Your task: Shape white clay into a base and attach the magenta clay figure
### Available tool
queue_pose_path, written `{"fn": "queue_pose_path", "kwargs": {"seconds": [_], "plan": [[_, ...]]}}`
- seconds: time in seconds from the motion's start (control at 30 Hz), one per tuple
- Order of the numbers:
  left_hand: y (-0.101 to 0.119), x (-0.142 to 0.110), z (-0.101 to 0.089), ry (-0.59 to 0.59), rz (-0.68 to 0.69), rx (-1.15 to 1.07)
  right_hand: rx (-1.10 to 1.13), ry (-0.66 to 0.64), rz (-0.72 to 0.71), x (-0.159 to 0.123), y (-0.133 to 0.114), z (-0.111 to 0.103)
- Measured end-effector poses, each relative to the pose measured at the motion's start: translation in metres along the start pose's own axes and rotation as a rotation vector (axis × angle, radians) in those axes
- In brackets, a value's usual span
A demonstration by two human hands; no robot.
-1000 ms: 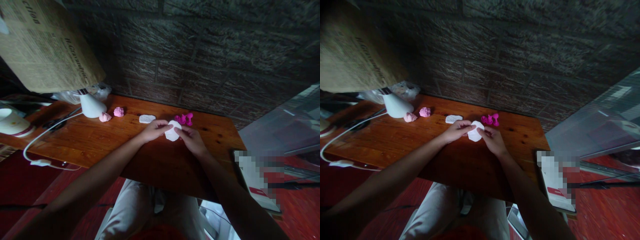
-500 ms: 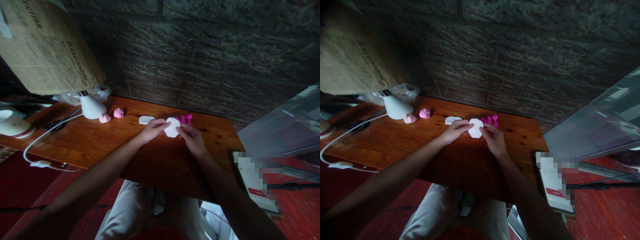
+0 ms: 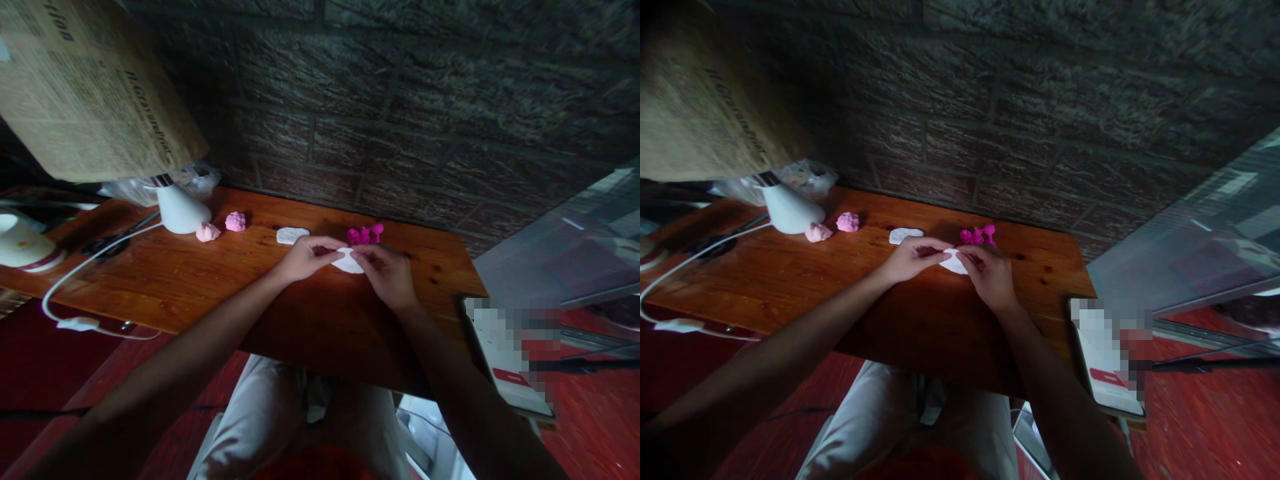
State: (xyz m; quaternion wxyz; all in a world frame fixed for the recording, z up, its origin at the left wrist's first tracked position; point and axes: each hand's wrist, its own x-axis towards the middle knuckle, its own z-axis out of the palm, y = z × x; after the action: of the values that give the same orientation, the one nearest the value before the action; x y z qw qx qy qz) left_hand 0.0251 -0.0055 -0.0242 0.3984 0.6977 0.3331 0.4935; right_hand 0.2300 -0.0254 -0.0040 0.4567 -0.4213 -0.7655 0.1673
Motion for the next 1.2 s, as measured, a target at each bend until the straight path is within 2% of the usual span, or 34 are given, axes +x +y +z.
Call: {"fn": "queue_pose_path", "kwargs": {"seconds": [0.2, 0.5, 0.7, 0.9, 1.2], "plan": [[-0.004, -0.001, 0.000, 0.011, -0.039, 0.020, 0.023, 0.008, 0.024, 0.000, 0.003, 0.003], [-0.009, -0.001, -0.005, -0.033, -0.151, -0.090, 0.124, -0.138, 0.139, -0.001, 0.011, 0.005], [-0.009, -0.002, -0.005, -0.015, -0.122, -0.085, 0.123, -0.126, 0.139, -0.002, 0.010, 0.005], [-0.007, -0.002, -0.006, -0.086, -0.149, -0.037, 0.078, -0.229, 0.153, -0.001, 0.019, 0.003], [-0.010, -0.001, -0.009, -0.102, -0.167, -0.011, 0.031, -0.281, 0.172, -0.001, 0.019, 0.005]]}}
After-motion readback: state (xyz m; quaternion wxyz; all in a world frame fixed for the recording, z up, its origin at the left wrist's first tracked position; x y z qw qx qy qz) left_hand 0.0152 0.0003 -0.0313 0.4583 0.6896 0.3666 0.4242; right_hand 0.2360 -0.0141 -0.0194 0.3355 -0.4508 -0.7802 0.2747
